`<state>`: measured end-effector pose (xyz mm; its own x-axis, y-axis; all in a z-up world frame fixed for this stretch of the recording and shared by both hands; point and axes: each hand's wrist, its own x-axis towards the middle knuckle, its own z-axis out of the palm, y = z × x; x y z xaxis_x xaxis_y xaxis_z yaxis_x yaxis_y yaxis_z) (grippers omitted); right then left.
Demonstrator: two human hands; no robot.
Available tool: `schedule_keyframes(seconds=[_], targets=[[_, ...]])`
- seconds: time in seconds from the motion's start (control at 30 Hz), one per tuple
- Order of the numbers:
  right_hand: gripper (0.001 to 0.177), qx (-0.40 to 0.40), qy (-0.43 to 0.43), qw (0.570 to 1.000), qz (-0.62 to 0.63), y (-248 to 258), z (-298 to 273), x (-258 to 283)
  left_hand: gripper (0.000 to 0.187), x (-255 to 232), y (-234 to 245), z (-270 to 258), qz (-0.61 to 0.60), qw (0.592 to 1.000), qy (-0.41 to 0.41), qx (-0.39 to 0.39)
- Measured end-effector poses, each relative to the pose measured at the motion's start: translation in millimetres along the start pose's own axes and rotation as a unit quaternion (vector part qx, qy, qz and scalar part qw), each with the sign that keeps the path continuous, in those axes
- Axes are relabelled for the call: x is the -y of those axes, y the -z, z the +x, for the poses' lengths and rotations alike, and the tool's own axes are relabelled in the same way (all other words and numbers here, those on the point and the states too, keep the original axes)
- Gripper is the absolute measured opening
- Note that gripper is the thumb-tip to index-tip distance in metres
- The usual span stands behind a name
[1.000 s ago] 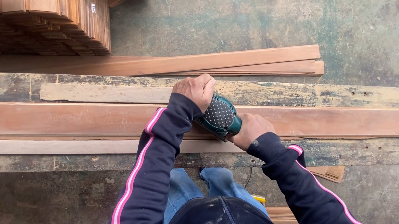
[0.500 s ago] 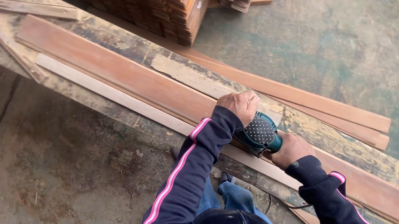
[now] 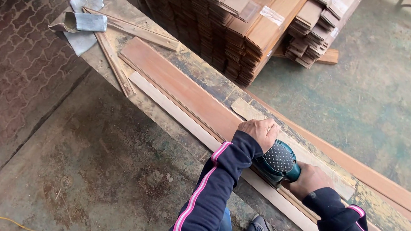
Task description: Sanding wooden planks with a power sander.
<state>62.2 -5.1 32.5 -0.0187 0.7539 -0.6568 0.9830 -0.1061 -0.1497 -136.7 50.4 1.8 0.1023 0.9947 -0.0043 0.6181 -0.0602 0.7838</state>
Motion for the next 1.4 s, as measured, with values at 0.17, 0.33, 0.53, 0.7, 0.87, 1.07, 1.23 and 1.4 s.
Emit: schedule_keyframes(seconds=[0.17,0.33,0.53,0.7,0.87,1.07,1.23,1.4], targets=[[0.050,0.001,0.009,1.000,-0.012,21.7,11.1,66.3,0.034,35.4,48.9,18.6,0.001,1.000,0.021,0.009],[0.051,-0.009,0.034,0.999,-0.013,34.9,28.7,128.5,0.036,70.1,101.8,38.8,0.009,0.999,0.042,0.002],[0.049,-0.014,0.050,0.999,0.000,48.8,55.8,197.8,0.039,119.2,155.9,69.4,0.002,0.999,0.035,-0.002],[0.051,-0.033,0.083,0.996,-0.012,59.7,69.9,259.2,0.041,151.0,208.1,84.1,0.025,0.999,0.035,-0.022],[0.050,-0.024,0.108,0.994,0.003,69.4,91.3,317.6,0.042,188.0,257.0,100.1,0.039,0.998,0.046,-0.037],[0.045,-0.031,0.136,0.990,-0.026,91.3,112.7,378.7,0.040,232.1,305.1,126.8,0.053,0.995,0.019,-0.083],[0.043,-0.017,0.144,0.989,-0.039,100.6,130.3,396.9,0.041,246.2,319.9,137.4,0.068,0.991,0.050,-0.100],[0.043,-0.018,0.136,0.990,-0.042,106.8,120.8,377.2,0.038,235.4,298.4,134.2,0.056,0.988,-0.010,-0.145]])
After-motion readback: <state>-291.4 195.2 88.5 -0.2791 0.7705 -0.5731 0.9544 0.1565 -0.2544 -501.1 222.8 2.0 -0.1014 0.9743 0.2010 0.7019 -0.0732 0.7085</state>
